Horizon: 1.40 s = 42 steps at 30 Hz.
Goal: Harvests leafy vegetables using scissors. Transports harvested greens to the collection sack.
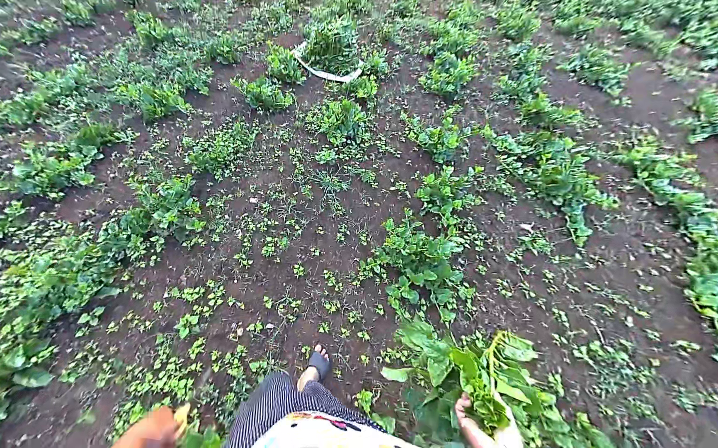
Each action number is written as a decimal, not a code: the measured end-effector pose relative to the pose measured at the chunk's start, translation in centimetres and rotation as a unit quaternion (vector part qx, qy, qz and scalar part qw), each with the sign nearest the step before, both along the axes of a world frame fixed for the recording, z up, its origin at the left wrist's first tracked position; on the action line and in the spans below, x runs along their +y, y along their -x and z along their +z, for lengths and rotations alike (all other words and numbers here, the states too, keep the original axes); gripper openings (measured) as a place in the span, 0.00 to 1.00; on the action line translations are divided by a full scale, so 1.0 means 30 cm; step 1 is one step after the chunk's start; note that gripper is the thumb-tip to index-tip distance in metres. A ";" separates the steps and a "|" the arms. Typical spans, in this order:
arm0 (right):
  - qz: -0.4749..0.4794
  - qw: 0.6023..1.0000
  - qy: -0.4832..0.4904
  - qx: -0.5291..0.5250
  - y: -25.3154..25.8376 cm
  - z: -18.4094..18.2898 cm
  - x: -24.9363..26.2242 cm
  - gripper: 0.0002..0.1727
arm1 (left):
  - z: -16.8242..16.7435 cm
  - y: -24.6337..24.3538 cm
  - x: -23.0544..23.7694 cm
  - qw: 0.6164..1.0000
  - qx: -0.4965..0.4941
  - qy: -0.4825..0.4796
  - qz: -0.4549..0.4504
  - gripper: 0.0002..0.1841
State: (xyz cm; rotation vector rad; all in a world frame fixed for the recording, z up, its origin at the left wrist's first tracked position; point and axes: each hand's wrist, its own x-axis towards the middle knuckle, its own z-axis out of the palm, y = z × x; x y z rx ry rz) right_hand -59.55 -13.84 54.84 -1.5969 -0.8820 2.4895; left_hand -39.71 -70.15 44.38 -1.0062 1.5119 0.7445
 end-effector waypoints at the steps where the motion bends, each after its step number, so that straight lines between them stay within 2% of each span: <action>1: 0.007 1.000 -0.012 0.004 0.069 0.007 -0.001 0.16 | -0.013 0.061 -0.003 0.999 0.018 0.002 0.028 0.21; 3: 0.009 0.999 -0.031 -0.002 0.209 0.009 -0.015 0.15 | 0.020 0.185 0.013 0.998 0.012 0.006 0.062 0.21; 7: -0.004 0.999 -0.039 0.003 0.481 -0.013 -0.043 0.14 | 0.062 0.359 0.046 0.997 -0.078 -0.006 0.027 0.20; 10: -0.001 1.000 -0.022 0.018 0.684 -0.062 -0.048 0.15 | 0.022 0.474 0.018 0.995 -0.098 0.000 0.029 0.20; 13: -0.001 0.999 -0.004 0.048 0.869 -0.113 -0.080 0.17 | -0.062 0.675 -0.051 0.996 -0.091 0.010 0.005 0.20; 17: 0.004 0.998 0.001 0.056 1.148 -0.134 -0.144 0.18 | -0.136 1.145 -0.140 0.999 -0.023 0.046 0.002 0.22; 24: 0.013 0.997 0.019 0.068 1.694 -0.182 -0.247 0.18 | 0.095 2.208 -0.162 0.984 0.121 0.049 -0.122 0.23; 26: 0.027 0.997 0.017 0.065 1.861 -0.203 -0.289 0.17 | 0.123 2.431 -0.168 0.974 0.153 0.050 -0.158 0.23; 29: 0.042 0.998 0.008 0.048 2.141 -0.230 -0.380 0.16 | 0.088 2.679 -0.210 0.965 0.188 0.038 -0.181 0.23; 32: 0.076 0.996 0.006 0.047 2.418 -0.254 -0.482 0.17 | -0.023 2.799 -0.278 0.972 0.190 0.036 -0.133 0.23; 34: 0.096 0.994 0.012 0.050 2.603 -0.276 -0.567 0.17 | -0.076 2.817 -0.341 0.985 0.142 0.048 -0.081 0.24; 38: 0.131 0.991 -0.009 0.025 2.932 -0.278 -0.741 0.15 | -0.102 2.735 -0.452 0.997 0.037 0.068 0.011 0.25; 42: 0.157 0.987 -0.019 0.008 3.254 -0.254 -0.956 0.14 | -0.136 2.635 -0.501 0.979 0.034 0.088 0.181 0.24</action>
